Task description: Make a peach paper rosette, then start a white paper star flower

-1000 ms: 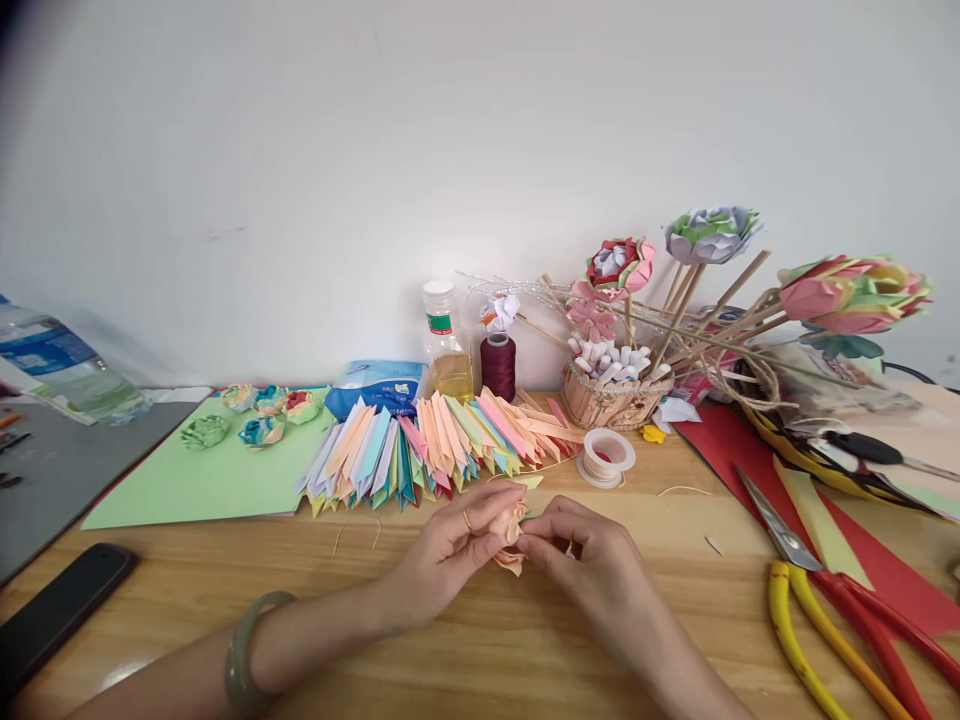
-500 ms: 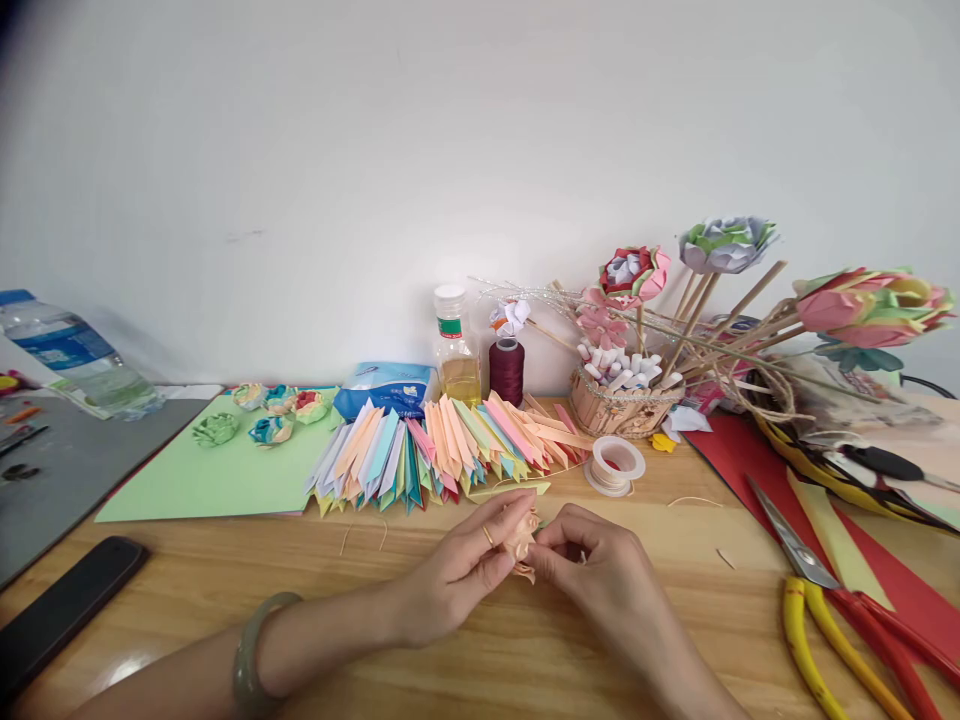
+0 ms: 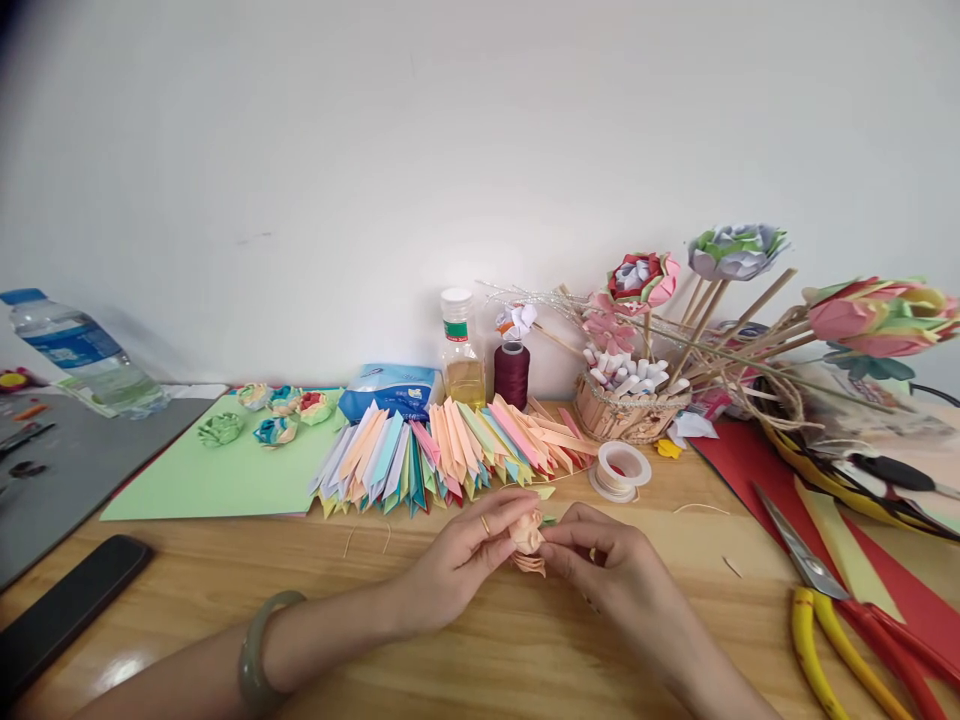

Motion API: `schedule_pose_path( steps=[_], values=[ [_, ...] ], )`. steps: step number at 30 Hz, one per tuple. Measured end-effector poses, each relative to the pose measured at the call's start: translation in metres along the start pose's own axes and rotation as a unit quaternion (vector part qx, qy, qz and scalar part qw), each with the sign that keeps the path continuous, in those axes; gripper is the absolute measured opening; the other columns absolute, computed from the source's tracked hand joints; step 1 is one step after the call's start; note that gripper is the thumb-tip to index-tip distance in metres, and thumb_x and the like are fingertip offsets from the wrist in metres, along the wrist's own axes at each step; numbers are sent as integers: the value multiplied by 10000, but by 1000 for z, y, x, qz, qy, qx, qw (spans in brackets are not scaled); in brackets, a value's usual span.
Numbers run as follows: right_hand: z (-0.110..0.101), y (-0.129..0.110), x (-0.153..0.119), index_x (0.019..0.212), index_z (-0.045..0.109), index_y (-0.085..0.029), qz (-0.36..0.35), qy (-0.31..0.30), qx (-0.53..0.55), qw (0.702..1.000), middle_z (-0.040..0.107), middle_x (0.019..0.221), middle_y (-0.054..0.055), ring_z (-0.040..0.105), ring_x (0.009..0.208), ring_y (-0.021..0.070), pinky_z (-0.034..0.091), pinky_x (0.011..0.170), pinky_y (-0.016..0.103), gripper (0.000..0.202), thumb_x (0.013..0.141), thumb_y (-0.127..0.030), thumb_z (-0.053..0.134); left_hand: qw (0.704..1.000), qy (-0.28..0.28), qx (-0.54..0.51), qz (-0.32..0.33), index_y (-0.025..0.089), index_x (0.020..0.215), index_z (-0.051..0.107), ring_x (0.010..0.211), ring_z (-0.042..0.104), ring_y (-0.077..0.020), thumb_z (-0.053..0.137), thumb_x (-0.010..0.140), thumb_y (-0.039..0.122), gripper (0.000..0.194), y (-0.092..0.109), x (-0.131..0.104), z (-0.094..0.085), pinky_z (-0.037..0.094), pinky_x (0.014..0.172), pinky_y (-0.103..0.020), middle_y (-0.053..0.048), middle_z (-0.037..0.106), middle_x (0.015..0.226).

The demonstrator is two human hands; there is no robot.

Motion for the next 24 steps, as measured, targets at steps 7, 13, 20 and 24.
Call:
schedule_pose_path(
  steps=[7,13,20,24],
  values=[
    [-6,-2,-2,549,680,-184,24,54,15,998,493,562,-9,401,497,99,308,464,237,280,659,-439,644,1000,-24,-12,-4,235,1254,446,1210,384,-166,382,879,293,384,1,0,5,259,1052,-353,-72,450,1289],
    [-2,2,-1,526,625,-171,29,48,-1,998,472,547,-23,387,497,97,306,466,229,265,644,-406,651,1000,-24,-15,-9,240,1219,492,1197,391,-187,394,871,313,369,0,0,6,268,1039,-357,-79,461,1260],
    [-2,3,-1,552,597,-174,30,40,0,999,479,531,-24,394,489,104,301,455,229,263,665,-409,632,986,-5,-153,-65,237,1184,529,1189,404,-203,442,850,313,353,-12,0,5,270,1027,-362,-68,496,1251],
    [-11,-19,-4,652,660,-200,-42,37,-1,998,550,633,7,480,566,129,366,511,241,269,767,-414,543,927,22,-334,-172,218,1162,541,946,564,-205,474,823,378,381,-35,-3,10,477,767,-334,-93,580,1127]
  ],
)
Point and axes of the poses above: each hand's wrist, its own x-axis towards the middle knuckle, its own z-axis out of the palm, y = z × x, the point moved 10 cm from there along x, towards the middle knuckle
